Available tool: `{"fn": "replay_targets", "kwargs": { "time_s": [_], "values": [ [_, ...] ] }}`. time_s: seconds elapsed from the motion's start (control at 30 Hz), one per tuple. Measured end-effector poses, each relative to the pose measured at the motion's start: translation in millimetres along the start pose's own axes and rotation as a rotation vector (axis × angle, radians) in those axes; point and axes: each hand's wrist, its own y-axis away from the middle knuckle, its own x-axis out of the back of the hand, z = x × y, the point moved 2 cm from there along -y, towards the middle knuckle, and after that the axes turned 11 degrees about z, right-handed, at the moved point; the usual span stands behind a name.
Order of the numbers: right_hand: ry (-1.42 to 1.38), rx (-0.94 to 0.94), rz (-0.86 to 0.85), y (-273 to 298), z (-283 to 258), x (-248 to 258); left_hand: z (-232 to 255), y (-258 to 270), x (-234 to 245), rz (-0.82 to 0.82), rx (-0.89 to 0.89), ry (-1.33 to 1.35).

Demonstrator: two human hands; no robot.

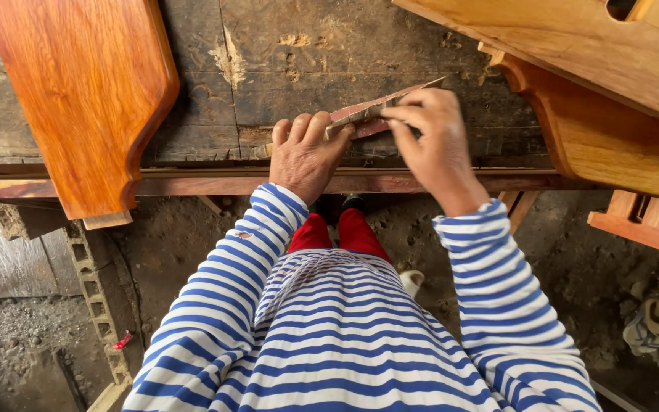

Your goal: The person prepares a sanding block by wrapping sandpaper around a small piece of wood. They then use this block to sand the edges and surfaces of a wooden chair backrest, focusing on the slats and frame.

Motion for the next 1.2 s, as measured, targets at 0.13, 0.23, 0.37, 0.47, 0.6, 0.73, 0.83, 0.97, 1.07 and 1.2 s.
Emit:
{"fn": "replay_targets", "kwargs": {
  "time_s": [0.13,0.23,0.37,0.47,0.6,0.73,0.83,0.97,1.07,1.2],
  "values": [
    [0.091,-0.028,0.035,22,34,36,2,-4,4,0.009,-0.010,-0.030],
    [0.125,-0.158,0.008,27,38,53,3,-8,8,0.005,-0.030,-0.035],
    [0.113,-0.195,0.005,32,44,45,3,-11,13,-0.032,-0.067,-0.029],
    [0.096,-0.180,0.017,29,46,40,3,-11,13,-0.058,-0.086,-0.033],
    [0.144,-0.139,-0.026,21,43,35,3,-9,10,-0.075,-0.110,-0.056],
    [0.250,-0.031,-0.062,8,36,39,2,-5,10,-0.257,-0.093,-0.096],
    [0.227,-0.013,-0.106,0,36,42,2,-9,11,-0.279,-0.099,-0.093],
    [0.140,0.034,-0.216,-12,35,45,1,-15,13,-0.305,-0.114,-0.016],
    [0.069,0.031,-0.237,-17,39,41,3,-19,14,-0.330,-0.170,-0.008],
    [0.007,0.011,-0.218,-18,52,33,4,-16,9,-0.344,-0.222,-0.014]
  ]
}}
